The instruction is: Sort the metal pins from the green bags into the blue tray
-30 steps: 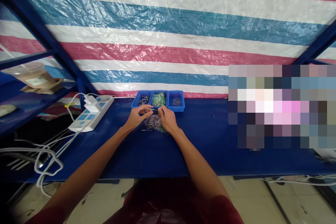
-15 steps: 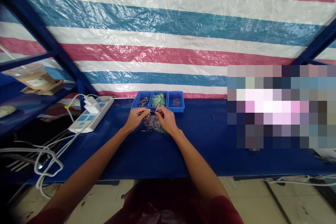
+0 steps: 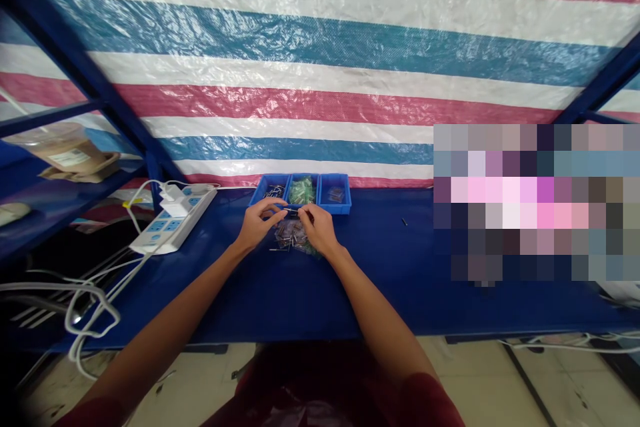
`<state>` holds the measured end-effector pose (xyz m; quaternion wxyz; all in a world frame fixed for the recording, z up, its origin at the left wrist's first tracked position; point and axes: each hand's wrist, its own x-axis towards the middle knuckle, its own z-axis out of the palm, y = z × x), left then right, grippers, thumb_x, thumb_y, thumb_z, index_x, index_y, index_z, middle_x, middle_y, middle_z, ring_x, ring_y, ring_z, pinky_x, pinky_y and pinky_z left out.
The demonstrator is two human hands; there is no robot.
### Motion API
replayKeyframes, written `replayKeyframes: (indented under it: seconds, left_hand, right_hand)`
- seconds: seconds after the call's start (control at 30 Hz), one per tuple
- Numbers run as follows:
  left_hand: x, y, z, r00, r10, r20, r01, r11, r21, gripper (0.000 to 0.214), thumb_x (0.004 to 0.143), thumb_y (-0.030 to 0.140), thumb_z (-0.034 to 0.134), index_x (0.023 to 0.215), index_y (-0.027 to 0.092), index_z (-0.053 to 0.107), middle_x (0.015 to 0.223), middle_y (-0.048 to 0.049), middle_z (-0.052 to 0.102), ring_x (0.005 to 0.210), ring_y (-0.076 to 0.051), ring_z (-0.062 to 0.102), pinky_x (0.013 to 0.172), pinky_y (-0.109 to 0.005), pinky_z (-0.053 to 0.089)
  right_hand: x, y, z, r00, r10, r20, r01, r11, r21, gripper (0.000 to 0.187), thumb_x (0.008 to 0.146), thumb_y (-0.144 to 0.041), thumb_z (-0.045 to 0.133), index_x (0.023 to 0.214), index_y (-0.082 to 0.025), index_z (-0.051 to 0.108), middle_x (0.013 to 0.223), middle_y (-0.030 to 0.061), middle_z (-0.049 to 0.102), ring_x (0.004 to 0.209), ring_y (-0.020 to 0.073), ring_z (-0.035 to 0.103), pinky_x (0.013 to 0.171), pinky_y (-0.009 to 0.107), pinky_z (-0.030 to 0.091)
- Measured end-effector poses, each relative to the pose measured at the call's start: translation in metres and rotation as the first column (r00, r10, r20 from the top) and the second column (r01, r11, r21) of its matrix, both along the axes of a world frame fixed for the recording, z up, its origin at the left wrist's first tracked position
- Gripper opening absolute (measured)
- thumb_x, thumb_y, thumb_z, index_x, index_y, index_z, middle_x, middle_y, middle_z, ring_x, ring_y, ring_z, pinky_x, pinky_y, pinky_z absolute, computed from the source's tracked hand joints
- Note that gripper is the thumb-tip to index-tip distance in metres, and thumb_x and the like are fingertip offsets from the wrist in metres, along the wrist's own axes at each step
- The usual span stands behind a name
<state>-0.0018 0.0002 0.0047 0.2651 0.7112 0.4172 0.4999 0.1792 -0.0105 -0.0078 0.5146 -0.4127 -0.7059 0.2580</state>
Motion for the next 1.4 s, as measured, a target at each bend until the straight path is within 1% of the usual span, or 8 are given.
replayKeyframes:
  seconds: [0.1, 0.3, 0.37, 0.53, 0.67, 0.83, 1.17, 1.4]
  left_hand:
    - [-0.0001, -0.0001, 0.0003, 1.000, -0.004, 0.024, 0.004, 1.000, -0.002, 0.029, 0.079, 0.041, 0.068, 0.094, 0.016, 0.068, 0.096, -0.0076, 0.070, 0.069, -0.014, 0.064, 0.057, -0.023, 0.054]
    - [0.0001, -0.0001, 0.0008, 0.995, -0.039, 0.094, 0.043, 0.998, -0.038, 0.029, 0.078, 0.040, 0.070, 0.091, 0.014, 0.068, 0.079, -0.0058, 0.070, 0.054, -0.011, 0.060, 0.050, -0.022, 0.050]
    - [0.0003, -0.0004, 0.0014, 0.994, -0.041, 0.098, 0.045, 0.998, -0.038, 0.028, 0.078, 0.039, 0.070, 0.091, 0.014, 0.067, 0.077, -0.0048, 0.070, 0.051, -0.010, 0.058, 0.050, -0.022, 0.050]
    - [-0.0002, 0.0002, 0.0008, 0.994, -0.021, 0.103, 0.026, 0.999, -0.046, 0.030, 0.079, 0.041, 0.069, 0.094, 0.015, 0.065, 0.066, -0.0007, 0.066, 0.048, -0.010, 0.056, 0.049, -0.022, 0.049]
    - [-0.0015, 0.0017, -0.0015, 0.995, -0.016, 0.096, 0.022, 0.998, -0.061, 0.032, 0.080, 0.043, 0.067, 0.098, 0.016, 0.064, 0.067, -0.0004, 0.066, 0.048, -0.011, 0.057, 0.051, -0.023, 0.050]
    - [-0.0008, 0.0010, -0.0014, 0.994, -0.045, 0.099, 0.054, 0.995, -0.087, 0.033, 0.080, 0.042, 0.067, 0.100, 0.016, 0.064, 0.069, -0.0015, 0.068, 0.046, -0.010, 0.055, 0.050, -0.023, 0.048]
    - [0.0021, -0.0021, 0.0047, 0.978, -0.080, 0.195, 0.108, 0.985, -0.136, 0.033, 0.079, 0.039, 0.069, 0.099, 0.015, 0.061, 0.068, -0.0014, 0.067, 0.044, -0.009, 0.054, 0.047, -0.022, 0.046]
    - [0.0025, -0.0017, 0.0042, 0.974, -0.103, 0.204, 0.133, 0.981, -0.140, 0.031, 0.081, 0.039, 0.066, 0.101, 0.015, 0.061, 0.069, -0.0016, 0.066, 0.047, -0.010, 0.056, 0.048, -0.022, 0.048]
  right_hand:
    - [-0.0002, 0.0004, -0.0004, 1.000, 0.003, 0.011, -0.003, 1.000, -0.029, 0.032, 0.094, -0.041, 0.043, 0.074, -0.019, 0.057, 0.058, -0.0019, 0.053, 0.056, 0.0133, 0.050, 0.058, 0.024, 0.038]
    - [-0.0008, 0.0018, -0.0033, 1.000, 0.010, 0.008, -0.010, 0.999, -0.051, 0.034, 0.094, -0.042, 0.042, 0.075, -0.019, 0.059, 0.058, -0.0013, 0.054, 0.055, 0.0135, 0.052, 0.057, 0.024, 0.040]
    - [-0.0008, 0.0014, -0.0027, 1.000, -0.004, -0.010, 0.004, 0.999, -0.047, 0.032, 0.093, -0.042, 0.044, 0.080, -0.019, 0.062, 0.065, 0.0005, 0.058, 0.057, 0.0139, 0.054, 0.058, 0.025, 0.042]
    - [-0.0006, 0.0001, -0.0001, 0.997, -0.042, -0.071, 0.041, 0.999, -0.019, 0.026, 0.088, -0.039, 0.053, 0.105, -0.021, 0.063, 0.092, 0.0061, 0.065, 0.062, 0.0144, 0.058, 0.061, 0.027, 0.050]
    - [-0.0018, -0.0004, -0.0007, 0.995, 0.000, -0.096, 0.001, 1.000, 0.010, 0.023, 0.086, -0.034, 0.055, 0.104, -0.021, 0.063, 0.098, 0.0078, 0.065, 0.062, 0.0148, 0.061, 0.060, 0.028, 0.052]
    - [-0.0039, 0.0000, -0.0032, 0.988, 0.058, -0.141, -0.055, 0.998, 0.025, 0.020, 0.085, -0.027, 0.054, 0.101, -0.020, 0.064, 0.092, 0.0062, 0.065, 0.058, 0.0141, 0.062, 0.059, 0.028, 0.052]
    - [-0.0040, -0.0004, -0.0018, 0.991, 0.028, -0.132, -0.029, 1.000, -0.004, 0.019, 0.083, -0.027, 0.055, 0.098, -0.021, 0.065, 0.088, 0.0051, 0.066, 0.058, 0.0141, 0.061, 0.061, 0.029, 0.053]
    - [-0.0046, -0.0010, -0.0010, 0.993, -0.013, -0.117, 0.008, 0.999, -0.040, 0.019, 0.084, -0.028, 0.053, 0.100, -0.021, 0.062, 0.084, 0.0030, 0.065, 0.052, 0.0128, 0.056, 0.059, 0.027, 0.050]
